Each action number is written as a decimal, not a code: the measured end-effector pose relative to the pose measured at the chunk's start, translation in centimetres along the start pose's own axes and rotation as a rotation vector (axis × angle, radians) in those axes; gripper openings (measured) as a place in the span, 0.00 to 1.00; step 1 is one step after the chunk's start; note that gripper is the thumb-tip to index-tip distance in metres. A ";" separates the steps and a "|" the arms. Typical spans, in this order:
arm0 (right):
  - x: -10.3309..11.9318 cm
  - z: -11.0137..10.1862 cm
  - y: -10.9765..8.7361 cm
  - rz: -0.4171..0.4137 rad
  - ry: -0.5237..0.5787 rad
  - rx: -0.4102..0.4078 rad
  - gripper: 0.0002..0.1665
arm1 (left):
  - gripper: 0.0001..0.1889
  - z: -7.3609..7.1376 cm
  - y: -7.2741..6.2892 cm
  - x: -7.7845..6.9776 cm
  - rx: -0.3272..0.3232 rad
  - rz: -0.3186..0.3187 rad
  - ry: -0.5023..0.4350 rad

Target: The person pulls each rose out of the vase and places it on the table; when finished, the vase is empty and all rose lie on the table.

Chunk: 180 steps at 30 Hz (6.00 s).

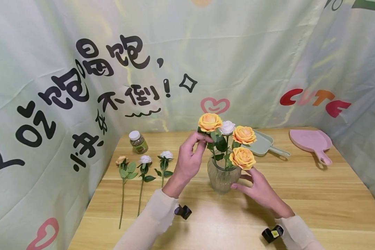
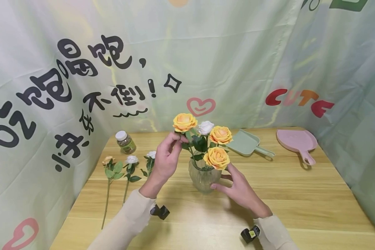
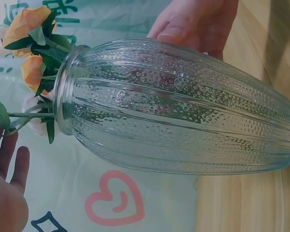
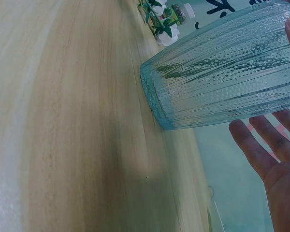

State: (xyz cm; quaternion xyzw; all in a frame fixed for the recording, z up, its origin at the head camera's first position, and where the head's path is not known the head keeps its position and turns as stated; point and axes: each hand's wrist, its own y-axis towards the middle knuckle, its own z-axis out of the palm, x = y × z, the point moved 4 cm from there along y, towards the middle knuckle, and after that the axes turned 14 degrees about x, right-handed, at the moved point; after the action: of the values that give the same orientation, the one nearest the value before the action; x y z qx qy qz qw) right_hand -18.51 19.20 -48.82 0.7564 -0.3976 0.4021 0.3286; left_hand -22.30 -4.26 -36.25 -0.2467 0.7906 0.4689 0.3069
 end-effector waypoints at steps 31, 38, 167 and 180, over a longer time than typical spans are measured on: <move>0.1 0.0 -0.1 -0.006 -0.009 -0.002 0.55 | 0.10 -11.2 -1.1 1.0 -0.192 -0.287 -0.187; -0.1 0.0 0.1 -0.012 0.004 0.007 0.55 | 0.22 -6.2 -6.2 8.1 0.189 -0.748 -0.057; 12.8 -14.3 0.2 -0.677 0.661 -0.674 0.26 | 0.45 1.5 -8.1 6.2 0.396 -0.528 -0.222; 4.5 -11.3 -4.2 -0.244 0.375 -0.307 0.26 | 0.44 1.5 -8.2 6.2 0.391 -0.522 -0.225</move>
State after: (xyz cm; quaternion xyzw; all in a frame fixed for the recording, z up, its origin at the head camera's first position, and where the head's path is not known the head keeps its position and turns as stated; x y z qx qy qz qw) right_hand -17.17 28.83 -40.42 0.6524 -0.2921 0.4276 0.5534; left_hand -20.65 -7.10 -46.07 -0.3239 0.7368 0.2383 0.5436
